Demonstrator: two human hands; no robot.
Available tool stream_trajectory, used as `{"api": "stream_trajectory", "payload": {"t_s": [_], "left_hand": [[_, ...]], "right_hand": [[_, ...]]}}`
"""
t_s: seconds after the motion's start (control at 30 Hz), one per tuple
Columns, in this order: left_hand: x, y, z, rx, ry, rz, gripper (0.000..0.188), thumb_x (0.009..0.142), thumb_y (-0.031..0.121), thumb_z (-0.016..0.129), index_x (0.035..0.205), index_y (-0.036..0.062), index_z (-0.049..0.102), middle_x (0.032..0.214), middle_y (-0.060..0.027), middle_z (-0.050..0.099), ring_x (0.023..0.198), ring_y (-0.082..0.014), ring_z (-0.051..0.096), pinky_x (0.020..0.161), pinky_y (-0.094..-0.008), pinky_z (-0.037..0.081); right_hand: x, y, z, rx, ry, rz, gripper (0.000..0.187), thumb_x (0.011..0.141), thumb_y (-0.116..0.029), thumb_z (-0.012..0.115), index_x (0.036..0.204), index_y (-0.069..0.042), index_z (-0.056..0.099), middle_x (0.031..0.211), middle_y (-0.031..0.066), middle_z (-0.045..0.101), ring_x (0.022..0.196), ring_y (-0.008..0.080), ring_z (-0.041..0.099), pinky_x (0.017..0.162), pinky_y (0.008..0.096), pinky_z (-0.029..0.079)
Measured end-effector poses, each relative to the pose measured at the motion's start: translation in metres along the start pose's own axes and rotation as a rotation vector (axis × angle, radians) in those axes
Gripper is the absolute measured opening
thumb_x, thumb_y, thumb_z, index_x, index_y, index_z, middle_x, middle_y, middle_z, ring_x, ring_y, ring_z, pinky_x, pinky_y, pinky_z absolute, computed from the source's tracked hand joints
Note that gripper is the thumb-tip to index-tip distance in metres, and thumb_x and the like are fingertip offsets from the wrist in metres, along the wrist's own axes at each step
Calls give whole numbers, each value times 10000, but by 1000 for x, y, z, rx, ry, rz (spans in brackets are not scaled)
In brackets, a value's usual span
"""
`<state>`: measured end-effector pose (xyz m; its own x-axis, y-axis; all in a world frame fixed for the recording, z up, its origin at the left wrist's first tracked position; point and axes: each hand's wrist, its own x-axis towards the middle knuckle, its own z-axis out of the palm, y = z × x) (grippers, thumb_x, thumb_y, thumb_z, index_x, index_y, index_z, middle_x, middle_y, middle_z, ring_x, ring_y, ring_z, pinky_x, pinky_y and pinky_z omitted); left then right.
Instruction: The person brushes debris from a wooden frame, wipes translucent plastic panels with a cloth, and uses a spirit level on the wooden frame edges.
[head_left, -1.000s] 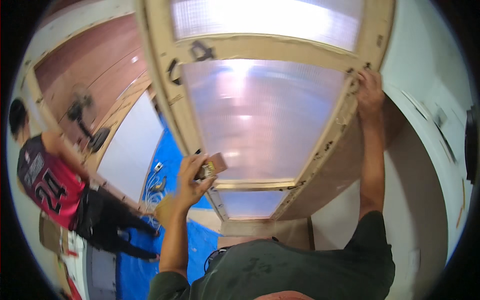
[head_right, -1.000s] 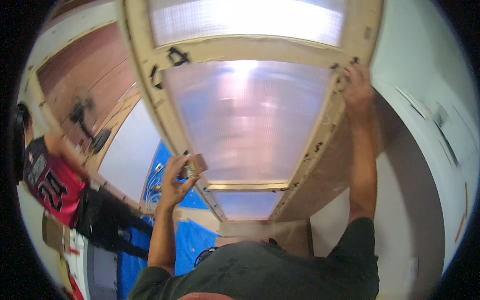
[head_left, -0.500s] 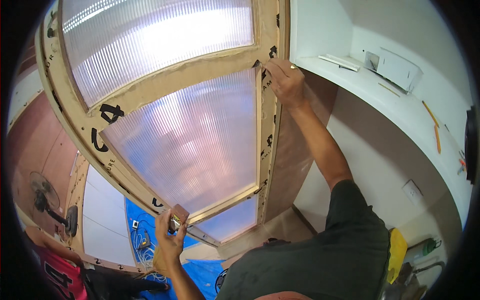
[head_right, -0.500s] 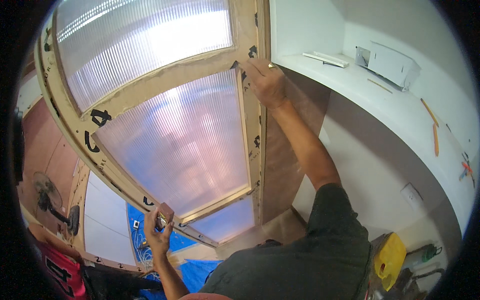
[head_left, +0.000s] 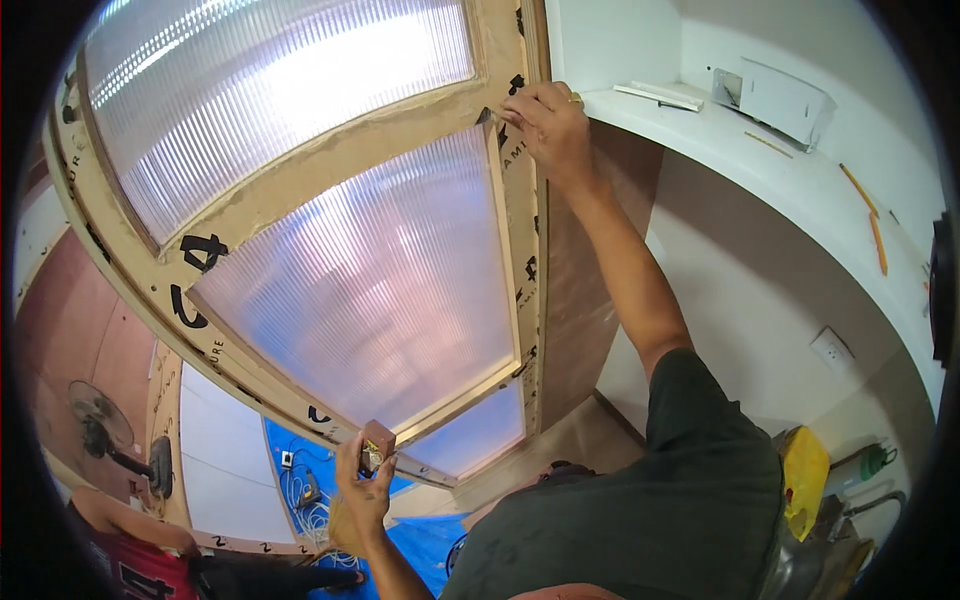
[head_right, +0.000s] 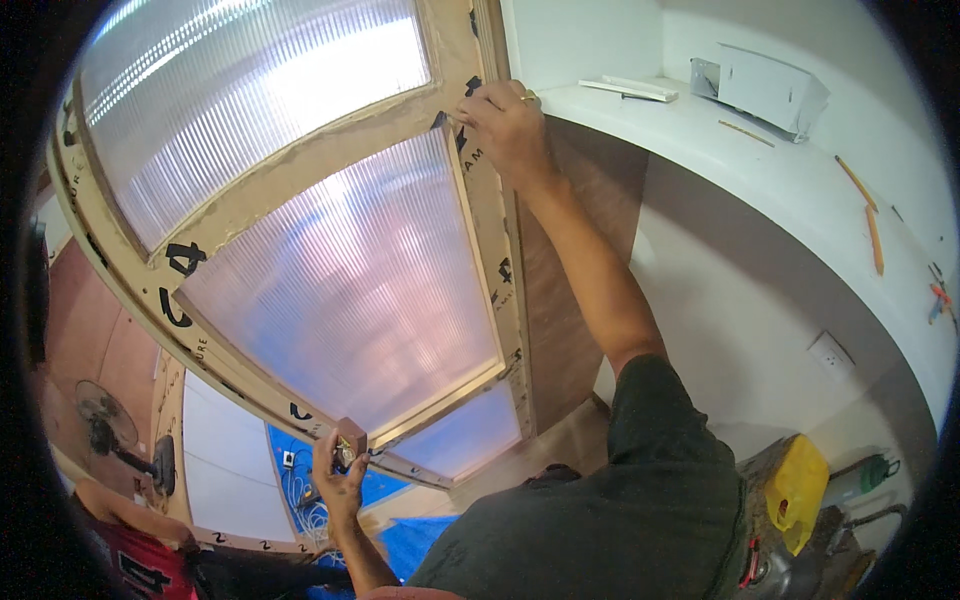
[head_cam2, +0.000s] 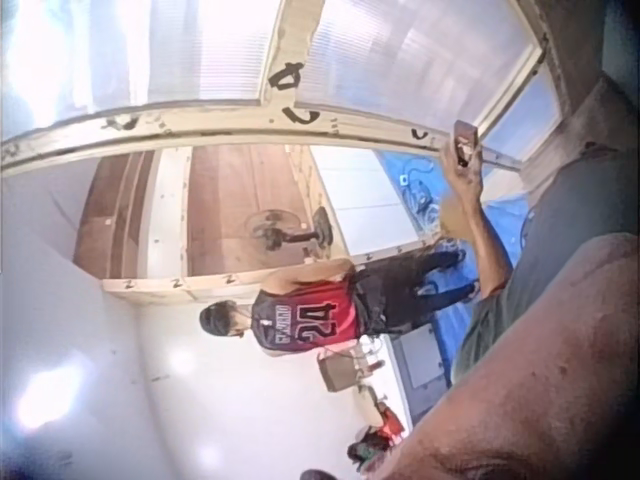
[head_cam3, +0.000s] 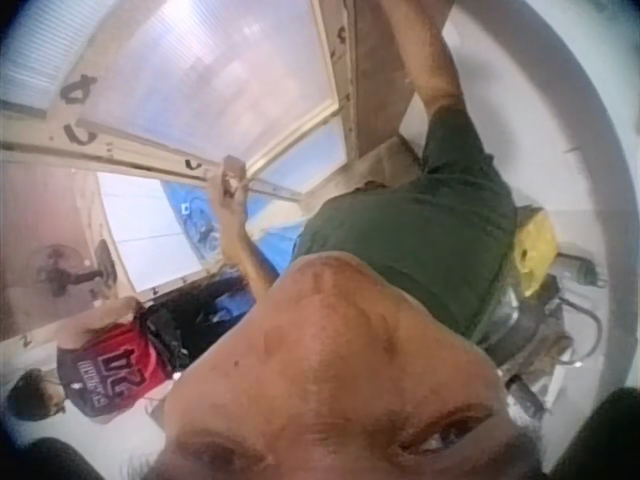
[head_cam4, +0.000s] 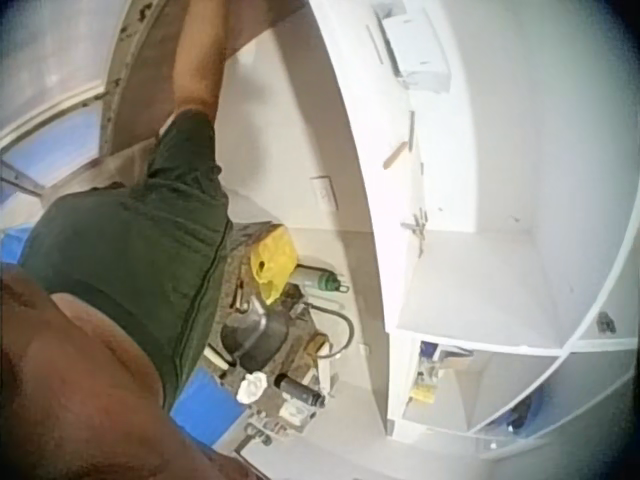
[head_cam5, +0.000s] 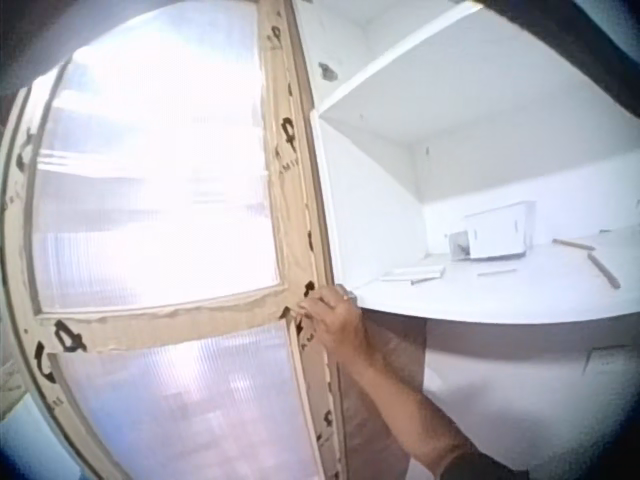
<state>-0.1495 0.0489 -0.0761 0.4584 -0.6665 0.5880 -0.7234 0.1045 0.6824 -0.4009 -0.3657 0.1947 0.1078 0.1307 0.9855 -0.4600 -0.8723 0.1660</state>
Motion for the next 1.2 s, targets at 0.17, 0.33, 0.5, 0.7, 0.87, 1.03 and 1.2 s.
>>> {"api": "stream_trajectory", "payload": {"t_s": [0.17,0.33,0.5,0.7,0.87,1.03,1.2], "left_hand": [[-5,-4,3,-12,17,-10,568,725,126,854,1248,8,664,1096,-107,637,952,-227,593,780,-318,476],[-7,-5,7,-52,-6,-80,561,730,111,847,1251,10,666,1095,-99,637,949,-217,589,774,-306,471],[-9,-11,19,-71,-25,-87,574,729,111,844,1263,7,663,1082,-98,634,948,-212,591,781,-303,472],[-14,-21,29,-137,-13,-101,586,731,101,847,1277,1,660,1099,-105,640,974,-233,607,817,-327,488],[-25,-27,31,-169,-43,-178,592,731,109,858,1281,11,664,1120,-108,640,993,-244,611,838,-344,491],[-36,-28,25,-164,14,-217,594,729,120,873,1277,16,667,1122,-101,638,992,-226,601,832,-325,482],[-40,-32,21,-164,36,-214,585,735,120,876,1271,16,667,1122,-95,637,990,-213,597,820,-315,480]], "right_hand": [[-2,11,3,-46,64,-179,244,762,35,790,983,-52,731,909,75,678,837,273,649,703,373,548],[1,17,0,-32,37,-269,258,755,48,747,998,-34,715,922,92,681,848,282,655,711,378,550],[3,24,-1,5,-38,-324,261,744,55,721,991,-26,712,949,102,684,873,286,662,719,378,550],[7,17,-6,4,-71,-250,230,794,43,728,1013,-24,721,973,102,691,898,291,665,750,379,550],[9,1,-8,-14,-51,-93,222,823,-30,784,1040,-42,734,977,81,699,915,280,670,781,362,554],[2,11,-5,-75,-71,-154,213,832,-69,794,1036,-55,736,983,65,695,909,279,664,790,363,548],[9,3,-10,21,-104,-71,152,836,-72,783,959,-39,699,946,75,666,864,289,645,746,386,529]]}}
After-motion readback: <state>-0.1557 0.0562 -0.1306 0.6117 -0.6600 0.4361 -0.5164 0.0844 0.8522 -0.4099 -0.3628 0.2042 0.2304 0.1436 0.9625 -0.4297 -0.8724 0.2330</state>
